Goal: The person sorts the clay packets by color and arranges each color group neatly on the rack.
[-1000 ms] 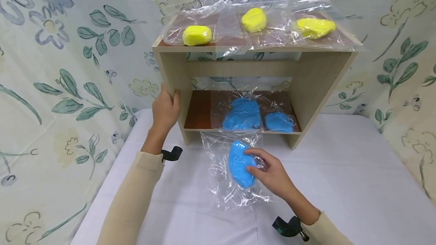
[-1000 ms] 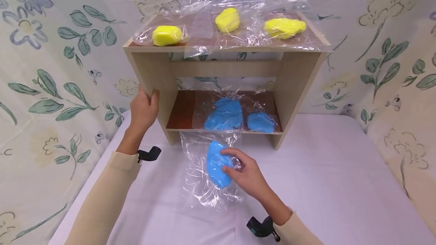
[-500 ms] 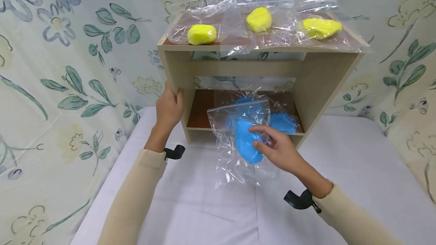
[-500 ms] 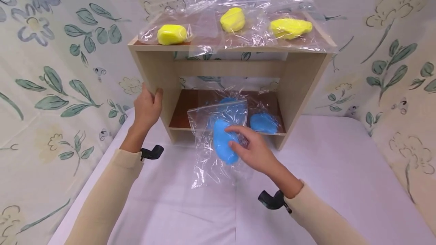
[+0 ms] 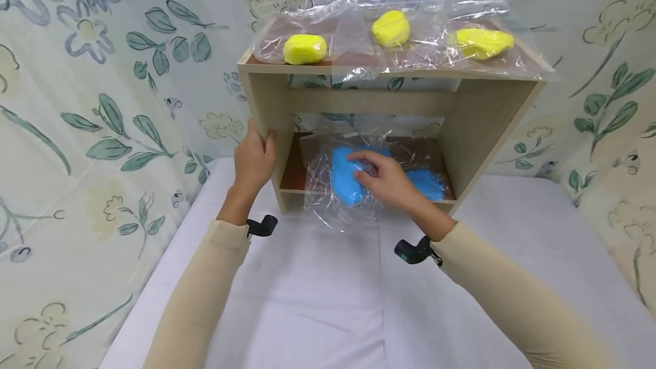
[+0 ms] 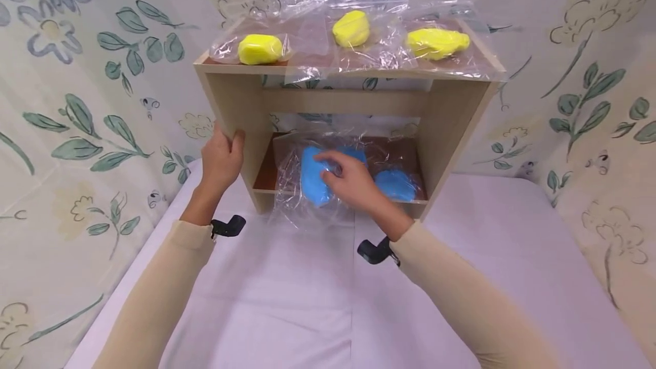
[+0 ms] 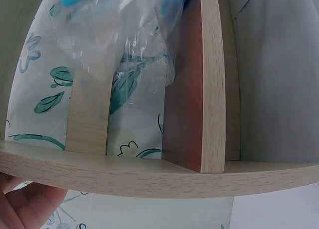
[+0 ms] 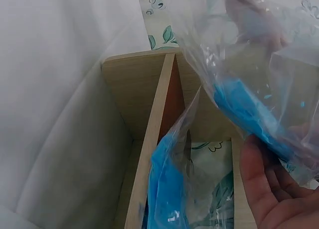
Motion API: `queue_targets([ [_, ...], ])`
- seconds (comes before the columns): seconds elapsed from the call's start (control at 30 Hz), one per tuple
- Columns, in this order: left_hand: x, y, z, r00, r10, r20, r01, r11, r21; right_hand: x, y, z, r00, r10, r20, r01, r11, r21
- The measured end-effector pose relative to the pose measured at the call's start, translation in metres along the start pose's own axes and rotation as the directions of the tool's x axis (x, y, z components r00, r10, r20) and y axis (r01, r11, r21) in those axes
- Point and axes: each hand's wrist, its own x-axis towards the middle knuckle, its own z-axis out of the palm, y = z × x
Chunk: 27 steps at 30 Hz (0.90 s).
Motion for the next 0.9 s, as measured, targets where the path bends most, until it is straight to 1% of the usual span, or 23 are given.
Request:
queue_targets([
  [0.1, 0.005, 0.003, 0.0, 1.0, 0.019, 0.012, -0.019, 1.0, -0.006, 0.023, -0.002, 0.006, 0.999, 0.04, -0.012, -0.039, 0.999, 0.025],
  [0.17, 0.009, 0.005, -0.002, 1.0, 0.018, 0.015, -0.018, 1.0, -0.01, 0.039, -0.001, 0.011, 0.997, 0.074, -0.015, -0.073, 0.996, 0.047],
  [0.23, 0.011, 0.006, -0.003, 1.0, 0.011, 0.01, -0.011, 1.0, -0.013, 0.054, -0.001, 0.017, 0.995, 0.102, -0.008, -0.1, 0.991, 0.093],
  [0.33, 0.011, 0.006, -0.004, 1.0, -0.001, 0.003, 0.001, 1.0, -0.016, 0.07, 0.001, 0.028, 0.992, 0.123, 0.001, -0.121, 0.979, 0.164],
  [0.4, 0.009, 0.005, -0.004, 1.0, 0.005, 0.006, -0.005, 1.0, -0.019, 0.078, 0.004, 0.036, 0.992, 0.124, 0.002, -0.122, 0.974, 0.193],
  [0.53, 0.004, 0.001, -0.001, 1.0, 0.026, 0.015, -0.026, 1.0, -0.013, 0.088, 0.015, 0.051, 0.989, 0.142, -0.03, -0.134, 0.976, 0.174],
  [0.63, 0.001, -0.001, 0.0, 1.0, 0.021, 0.02, -0.02, 1.0, -0.013, 0.092, 0.026, 0.06, 0.983, 0.18, -0.046, -0.17, 0.97, 0.174],
  [0.77, -0.002, -0.002, 0.0, 1.0, 0.007, 0.014, -0.007, 1.0, -0.015, 0.097, 0.036, 0.069, 0.974, 0.219, -0.056, -0.204, 0.957, 0.205],
  [0.9, -0.004, -0.002, -0.001, 1.0, 0.0, 0.012, 0.0, 1.0, -0.019, 0.1, 0.037, 0.074, 0.975, 0.206, -0.087, -0.191, 0.969, 0.154],
])
